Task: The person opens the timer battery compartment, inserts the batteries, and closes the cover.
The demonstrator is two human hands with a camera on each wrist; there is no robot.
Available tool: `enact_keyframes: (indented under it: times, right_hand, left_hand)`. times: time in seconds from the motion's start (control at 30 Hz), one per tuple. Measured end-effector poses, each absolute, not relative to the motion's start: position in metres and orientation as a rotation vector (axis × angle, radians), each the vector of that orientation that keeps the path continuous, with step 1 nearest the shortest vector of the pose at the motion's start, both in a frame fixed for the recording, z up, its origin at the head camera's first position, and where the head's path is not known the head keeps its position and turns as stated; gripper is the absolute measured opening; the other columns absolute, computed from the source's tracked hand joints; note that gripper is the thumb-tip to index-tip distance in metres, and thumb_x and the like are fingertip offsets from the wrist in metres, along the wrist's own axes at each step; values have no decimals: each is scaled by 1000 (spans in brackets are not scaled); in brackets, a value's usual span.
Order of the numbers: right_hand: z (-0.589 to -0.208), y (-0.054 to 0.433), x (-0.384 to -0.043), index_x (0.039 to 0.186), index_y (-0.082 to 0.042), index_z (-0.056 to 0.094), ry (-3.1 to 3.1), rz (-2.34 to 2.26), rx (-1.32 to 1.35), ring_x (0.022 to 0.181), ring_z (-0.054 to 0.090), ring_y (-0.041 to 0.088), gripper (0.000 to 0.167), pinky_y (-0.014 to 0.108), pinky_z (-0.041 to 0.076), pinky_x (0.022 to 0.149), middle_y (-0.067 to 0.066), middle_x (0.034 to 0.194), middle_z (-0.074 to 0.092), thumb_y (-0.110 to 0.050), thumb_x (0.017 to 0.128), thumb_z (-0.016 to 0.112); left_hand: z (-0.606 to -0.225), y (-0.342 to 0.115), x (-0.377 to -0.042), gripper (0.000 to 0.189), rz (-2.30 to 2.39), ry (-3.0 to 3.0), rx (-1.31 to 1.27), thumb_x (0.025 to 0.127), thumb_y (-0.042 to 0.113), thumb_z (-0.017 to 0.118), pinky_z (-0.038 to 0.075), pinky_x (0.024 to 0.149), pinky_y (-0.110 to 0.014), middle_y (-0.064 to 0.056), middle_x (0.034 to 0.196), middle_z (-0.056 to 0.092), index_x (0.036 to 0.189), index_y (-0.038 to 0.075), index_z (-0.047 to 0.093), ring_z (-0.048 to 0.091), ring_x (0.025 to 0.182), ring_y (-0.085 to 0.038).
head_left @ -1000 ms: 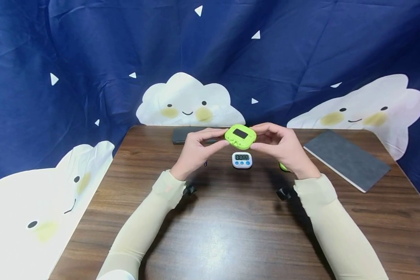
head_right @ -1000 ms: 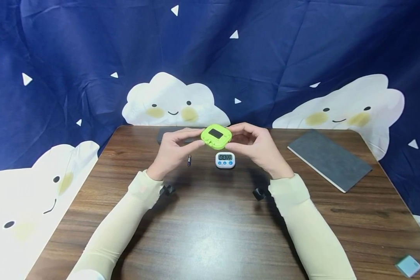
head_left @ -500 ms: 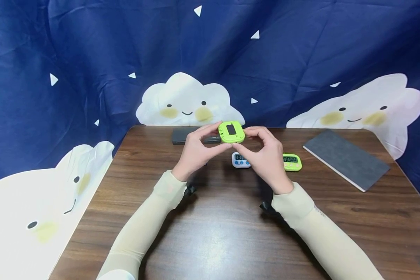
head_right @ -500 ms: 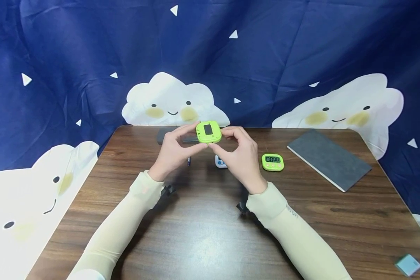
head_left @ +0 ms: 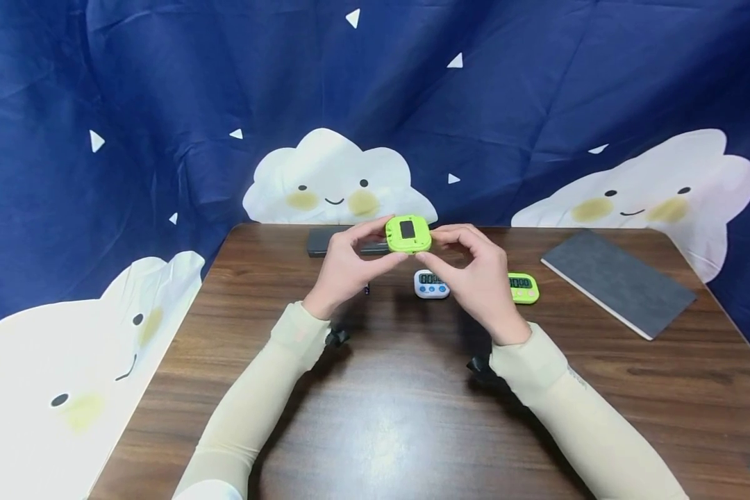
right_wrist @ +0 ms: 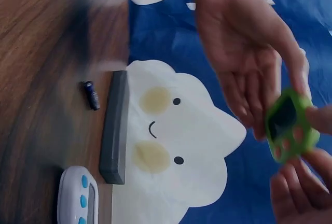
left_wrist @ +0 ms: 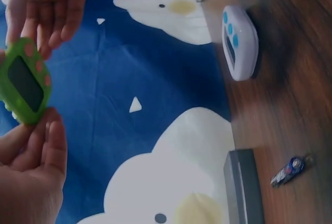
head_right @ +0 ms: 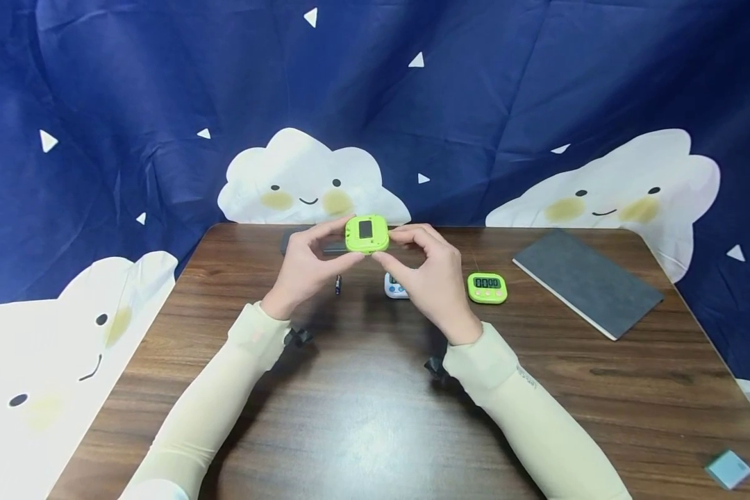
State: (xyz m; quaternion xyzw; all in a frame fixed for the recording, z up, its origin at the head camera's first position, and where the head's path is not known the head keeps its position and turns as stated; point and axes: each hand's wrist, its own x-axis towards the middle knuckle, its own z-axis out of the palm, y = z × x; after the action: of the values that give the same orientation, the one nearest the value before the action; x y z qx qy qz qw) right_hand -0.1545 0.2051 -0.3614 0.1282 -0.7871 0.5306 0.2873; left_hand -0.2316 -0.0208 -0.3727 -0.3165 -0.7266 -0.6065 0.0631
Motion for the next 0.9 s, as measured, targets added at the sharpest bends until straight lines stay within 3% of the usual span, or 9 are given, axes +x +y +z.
enact_keyframes:
  times: [0.17,0.3,0.47,0.63,0.9]
  right_hand:
    - [-360,215,-160,132,-8,82,-2114,1778,360,102,78,10,40,19,65,91,0,113,82,-6,93,92]
    - [-360,221,-162,138,-2,78,-2101,1981,374,104,80,10,46,21,66,94,-4,114,84,-2,93,90]
    - [-359,226,-164,142,2,74,-2107,2077,426,106,80,11,51,23,66,97,-2,117,82,4,93,88]
    - [-356,229,-165,145,0,72,-2193,2073,400,105,80,11,50,22,65,97,-4,115,83,-2,97,85]
    - [-341,230,-175,134,1,72,-2340,2072,245,81,79,14,34,26,68,77,-7,97,86,-17,107,77]
  left_hand:
    - [-372,-27,-236,59,-1867,-2193,-1014,89,15,94,62,112,-43,-8,131,82,145,15,76,77,117,-19]
    - [-372,-29,-238,59,-1888,-2181,-1076,89,13,93,57,117,-57,-12,130,81,145,10,75,75,116,-18]
    - [-373,-30,-238,61,-1926,-2146,-1162,88,7,91,56,116,-64,-19,128,80,146,4,73,75,116,-18]
    - [-375,-30,-239,61,-1914,-2137,-1159,87,5,92,55,115,-67,-19,126,80,145,3,73,75,114,-17]
    - [-377,-26,-237,64,-1732,-2158,-1175,84,13,97,59,112,-64,-12,123,82,143,8,74,76,113,-20]
